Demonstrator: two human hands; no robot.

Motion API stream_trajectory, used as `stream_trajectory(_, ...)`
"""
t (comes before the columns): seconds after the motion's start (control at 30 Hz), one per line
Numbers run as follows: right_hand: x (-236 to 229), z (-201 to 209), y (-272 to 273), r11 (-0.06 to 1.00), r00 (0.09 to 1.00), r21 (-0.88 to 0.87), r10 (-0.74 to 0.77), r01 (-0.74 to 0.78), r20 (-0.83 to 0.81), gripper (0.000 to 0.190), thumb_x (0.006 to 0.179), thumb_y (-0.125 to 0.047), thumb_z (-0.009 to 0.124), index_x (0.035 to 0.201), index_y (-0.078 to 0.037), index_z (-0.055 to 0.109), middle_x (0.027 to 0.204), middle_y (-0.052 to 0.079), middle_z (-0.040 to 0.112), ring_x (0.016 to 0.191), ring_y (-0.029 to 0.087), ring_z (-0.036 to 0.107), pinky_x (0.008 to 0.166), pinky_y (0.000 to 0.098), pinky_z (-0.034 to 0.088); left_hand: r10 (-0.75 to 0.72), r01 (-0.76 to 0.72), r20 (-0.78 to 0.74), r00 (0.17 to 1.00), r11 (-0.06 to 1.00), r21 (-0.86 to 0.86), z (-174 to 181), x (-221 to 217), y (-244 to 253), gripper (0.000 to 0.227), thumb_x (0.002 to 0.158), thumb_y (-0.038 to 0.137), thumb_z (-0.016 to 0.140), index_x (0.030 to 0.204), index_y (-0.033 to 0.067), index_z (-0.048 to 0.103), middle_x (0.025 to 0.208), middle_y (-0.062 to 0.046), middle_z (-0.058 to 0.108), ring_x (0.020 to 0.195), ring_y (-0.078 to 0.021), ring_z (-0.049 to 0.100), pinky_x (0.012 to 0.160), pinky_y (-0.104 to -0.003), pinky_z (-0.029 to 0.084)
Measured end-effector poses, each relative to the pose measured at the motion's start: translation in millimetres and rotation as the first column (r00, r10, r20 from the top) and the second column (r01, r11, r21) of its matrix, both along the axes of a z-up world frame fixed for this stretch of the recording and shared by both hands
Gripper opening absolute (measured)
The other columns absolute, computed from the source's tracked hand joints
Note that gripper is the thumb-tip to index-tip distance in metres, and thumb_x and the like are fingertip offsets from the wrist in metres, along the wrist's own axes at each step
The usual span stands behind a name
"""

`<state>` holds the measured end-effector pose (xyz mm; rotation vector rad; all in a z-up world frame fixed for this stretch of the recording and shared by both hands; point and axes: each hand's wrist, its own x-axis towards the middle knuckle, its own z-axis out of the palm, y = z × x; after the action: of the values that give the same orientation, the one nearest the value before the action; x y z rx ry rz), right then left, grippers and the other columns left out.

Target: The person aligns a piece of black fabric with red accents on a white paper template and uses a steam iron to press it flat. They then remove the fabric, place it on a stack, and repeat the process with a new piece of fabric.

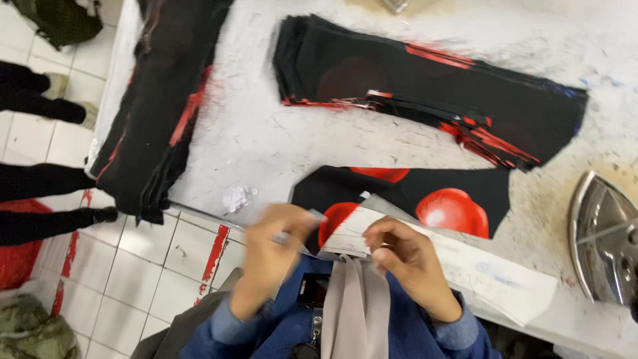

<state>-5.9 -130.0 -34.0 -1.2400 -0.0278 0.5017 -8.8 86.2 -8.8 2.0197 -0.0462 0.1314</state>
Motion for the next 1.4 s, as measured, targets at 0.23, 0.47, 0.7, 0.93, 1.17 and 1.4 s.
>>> stream_trajectory(0.23, 13, -2, -4, 0.937, 0.99, -0.319, -0.133, 0.142, 0.049, 0.009, 0.087, -0.008, 0.058, 0.08, -0.003, 0.06, 0.07, 0.005, 0.054, 0.05, 0.011, 0.043, 0.048, 0.0213, 0.037, 0.227, -0.359, 0.284, 0.931, 0.444, 0.821, -107, -35, 104, 0.017, 0.077, 0.001, 0.066, 0.083, 0.0157, 0.072, 0.096, 0.003, 0.064, 0.091, -0.0262, 0.052, 0.071, -0.041, 0.038)
stream_trajectory(0.47, 32, -36, -7, 0.653, 0.923, -0.693, -0.022, 0.305, 0.385, 0.01, 0.081, -0.001, 0.066, 0.089, -0.004, 0.069, 0.075, 0.009, 0.065, 0.063, 0.021, 0.06, 0.054, 0.0264, 0.049, 0.227, 0.007, -0.077, 0.971, 0.295, 0.956, -77, -21, 65, 0.025, 0.079, 0.011, 0.058, 0.102, 0.0022, 0.065, 0.109, -0.01, 0.055, 0.118, -0.0334, 0.044, 0.092, -0.042, 0.035)
stream_trajectory(0.7, 10, -21, 23, 0.757, 0.711, -0.646, 0.401, 0.098, 0.578, 0.051, 0.071, -0.015, 0.073, 0.119, -0.005, 0.059, 0.119, 0.02, 0.059, 0.11, 0.042, 0.054, 0.091, 0.0509, 0.045, 0.106, 0.006, -0.163, 0.981, 0.823, 0.568, -84, 4, -1, 0.025, 0.082, 0.027, 0.07, 0.07, 0.0051, 0.069, 0.072, -0.005, 0.064, 0.082, -0.0253, 0.06, 0.075, -0.032, 0.044)
stream_trajectory(0.93, 11, -23, 36, 0.706, 0.578, -0.618, 0.359, 0.345, 0.733, 0.021, 0.082, -0.008, 0.061, 0.102, 0.0, 0.064, 0.095, 0.015, 0.067, 0.094, 0.03, 0.065, 0.083, 0.0366, 0.052, -0.023, 0.043, -0.052, 0.998, 0.903, 0.427, -12, 34, -13, 0.026, 0.08, 0.027, 0.069, 0.055, 0.021, 0.064, 0.063, 0.008, 0.062, 0.075, -0.0178, 0.063, 0.066, -0.029, 0.046)
stream_trajectory(1.17, 0, 60, -4, 0.999, 0.814, 0.04, -0.047, 0.029, 0.579, 0.031, 0.09, -0.026, 0.047, 0.084, 0.0, 0.063, 0.079, 0.016, 0.063, 0.075, 0.038, 0.064, 0.072, 0.0438, 0.053, -0.622, 0.598, -0.012, 0.783, 0.756, -0.265, 7, 69, -31, 0.066, 0.07, 0.064, 0.048, 0.113, 0.0145, 0.058, 0.121, -0.005, 0.059, 0.127, -0.032, 0.039, 0.103, -0.049, 0.009)
stream_trajectory(1.4, -4, 161, -135, 0.703, 0.72, 0.255, -0.693, 0.664, 0.036, 0.049, 0.088, -0.038, 0.045, 0.086, 0.008, 0.062, 0.088, 0.027, 0.063, 0.081, 0.038, 0.062, 0.079, 0.04, 0.049, -0.745, 0.681, -0.084, 0.662, 0.644, -0.348, -15, 95, -73, 0.007, 0.088, 0.005, 0.057, 0.086, 0.0108, 0.054, 0.085, -0.005, 0.061, 0.099, -0.0188, 0.065, 0.089, -0.029, 0.052)
